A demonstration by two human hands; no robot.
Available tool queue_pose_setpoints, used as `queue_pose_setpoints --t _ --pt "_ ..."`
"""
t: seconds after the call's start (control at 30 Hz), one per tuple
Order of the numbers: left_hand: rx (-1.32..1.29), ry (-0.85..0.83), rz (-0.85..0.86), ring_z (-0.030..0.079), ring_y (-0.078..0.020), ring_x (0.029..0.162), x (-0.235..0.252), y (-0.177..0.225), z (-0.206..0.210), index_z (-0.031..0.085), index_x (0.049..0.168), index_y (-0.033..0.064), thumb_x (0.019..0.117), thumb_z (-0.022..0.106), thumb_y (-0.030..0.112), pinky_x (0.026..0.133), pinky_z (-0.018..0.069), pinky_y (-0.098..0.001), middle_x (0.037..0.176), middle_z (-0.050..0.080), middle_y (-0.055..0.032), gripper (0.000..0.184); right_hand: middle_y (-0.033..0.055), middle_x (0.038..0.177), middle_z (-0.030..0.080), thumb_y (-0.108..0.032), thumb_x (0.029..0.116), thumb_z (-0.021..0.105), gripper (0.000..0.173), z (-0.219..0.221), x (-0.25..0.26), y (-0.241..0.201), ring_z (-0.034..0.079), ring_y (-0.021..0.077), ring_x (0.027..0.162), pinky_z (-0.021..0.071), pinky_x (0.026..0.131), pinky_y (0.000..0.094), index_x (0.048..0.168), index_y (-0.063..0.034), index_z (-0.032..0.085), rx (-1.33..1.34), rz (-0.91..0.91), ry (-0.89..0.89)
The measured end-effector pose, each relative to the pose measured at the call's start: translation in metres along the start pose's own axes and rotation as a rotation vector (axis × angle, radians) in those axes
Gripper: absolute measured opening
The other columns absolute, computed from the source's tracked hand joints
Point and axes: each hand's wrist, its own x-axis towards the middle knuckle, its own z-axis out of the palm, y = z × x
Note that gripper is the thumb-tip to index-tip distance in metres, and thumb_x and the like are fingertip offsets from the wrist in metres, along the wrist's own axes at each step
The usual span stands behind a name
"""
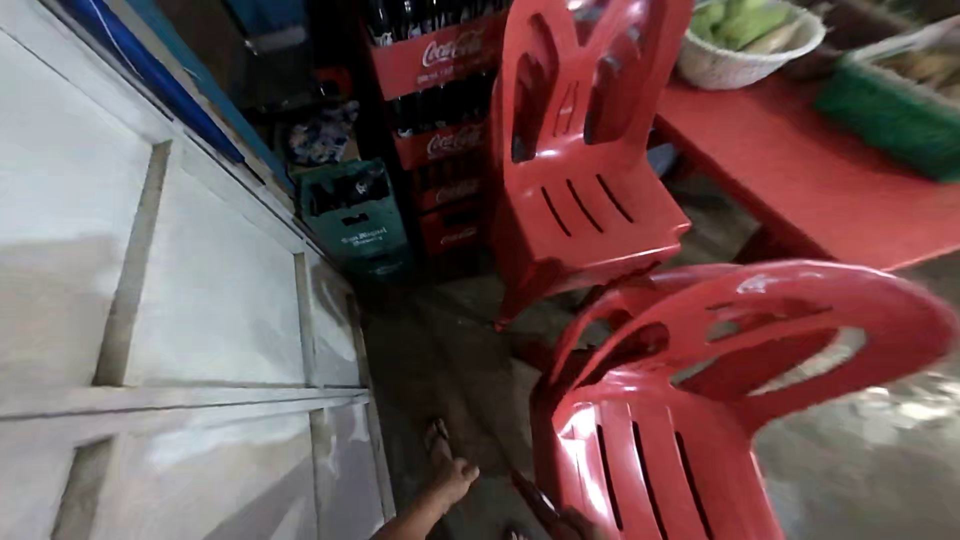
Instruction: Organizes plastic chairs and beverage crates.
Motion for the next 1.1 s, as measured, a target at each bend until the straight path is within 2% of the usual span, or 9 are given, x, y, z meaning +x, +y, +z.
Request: queue_pose_setpoints --t 0.17,0.27,0.37,0.43,0.53,0.63,0.77,0.9,1.1 --pt "-0.345 -0.321 0.256 0.054 -0.0260 0.135 -0.027 0.063 -0.078 0.041 0.154 0.0050 0.1028 0.060 0.034 0.111 0.0454 -0.0447 0.151 0.052 -0.0163 0.062 0.0221 0.115 0.071 -0.028 0.1063 0.052 0.039 0.010 0.080 -0.122 0.070 0.0347 0.105 0.0538 0.098 0.0557 0.130 0.0003 0.065 0.046 -0.054 0.110" --pt "-0.412 -0.218 0.361 0.060 -0.0202 0.126 -0.012 0.095 -0.117 0.054 0.144 0.0051 0.1054 0.052 0.045 0.108 0.0484 -0.0408 0.140 0.062 -0.0109 0.056 0.0192 0.106 0.072 -0.030 0.1063 0.053 0.038 0.008 0.117 -0.184 0.072 0.0305 0.093 0.0578 0.088 0.0530 0.125 0.0000 0.067 0.052 -0.135 0.090" --pt "-0.513 -0.101 0.443 0.061 -0.0163 0.121 -0.007 0.132 -0.159 0.065 0.129 0.0014 0.1086 0.046 0.036 0.108 0.0475 -0.0375 0.129 0.067 -0.0097 0.044 0.0168 0.098 0.071 -0.031 0.1071 0.052 0.038 -0.002 0.145 -0.245 0.070 0.0261 0.079 0.0595 0.075 0.0479 0.126 -0.0010 0.065 0.089 -0.117 0.063" --pt "-0.576 -0.012 0.395 0.064 -0.0147 0.114 -0.006 0.152 -0.184 0.065 0.124 0.0003 0.1094 0.045 0.031 0.104 0.0500 -0.0359 0.122 0.070 -0.0097 0.040 0.0181 0.103 0.071 -0.027 0.1079 0.050 0.037 -0.010 0.167 -0.271 0.070 0.0277 0.082 0.0594 0.076 0.0486 0.132 -0.0018 0.062 0.118 -0.107 0.031" --pt "-0.750 0.055 0.270 0.064 -0.0196 0.113 0.018 0.184 -0.234 0.051 0.142 0.0006 0.1099 0.046 0.032 0.098 0.0537 -0.0391 0.128 0.065 -0.0142 0.045 0.0168 0.136 0.063 -0.026 0.1084 0.048 0.042 -0.036 0.212 -0.302 0.069 0.0266 0.110 0.0581 0.094 0.0473 0.147 -0.0102 0.054 0.047 -0.206 -0.017" --pt "-0.966 0.114 0.260 0.070 -0.0198 0.091 0.061 0.202 -0.295 0.050 0.136 -0.0017 0.1118 0.041 0.027 0.081 0.0605 -0.0364 0.107 0.069 -0.0128 0.039 0.0217 0.130 0.066 -0.033 0.1084 0.049 0.044 -0.076 0.265 -0.337 0.065 0.0353 0.119 0.0491 0.105 0.0554 0.139 -0.0043 0.061 -0.138 -0.149 -0.074" --pt "-1.045 0.283 0.317 0.051 -0.0074 0.055 0.079 0.223 -0.404 0.057 0.106 0.0048 0.1120 0.037 0.024 0.053 0.0491 -0.0228 0.070 0.054 0.0021 0.029 0.0210 0.129 0.067 -0.033 0.1057 0.055 0.043 -0.134 0.326 -0.419 0.064 0.0352 0.121 0.0470 0.108 0.0550 0.135 -0.0033 0.062 -0.238 -0.153 -0.097" --pt "-1.128 0.510 0.355 0.045 -0.0043 0.050 0.068 0.237 -0.502 0.058 0.115 0.0034 0.1094 0.045 0.018 0.049 0.0434 -0.0197 0.064 0.047 0.0054 0.020 0.0186 0.120 0.066 -0.024 0.1066 0.054 0.038 -0.174 0.362 -0.534 0.066 0.0276 0.104 0.0544 0.093 0.0466 0.137 -0.0020 0.058 -0.159 -0.116 -0.142" --pt "-1.447 0.647 0.323 0.043 -0.0036 0.041 0.091 0.219 -0.589 0.056 0.104 0.0032 0.1096 0.040 0.014 0.041 0.0432 -0.0187 0.055 0.044 0.0053 0.019 0.0259 0.131 0.064 -0.027 0.1087 0.048 0.039 -0.186 0.432 -0.666 0.060 0.0408 0.124 0.0436 0.109 0.0590 0.133 0.0001 0.063 -0.488 -0.233 -0.151"
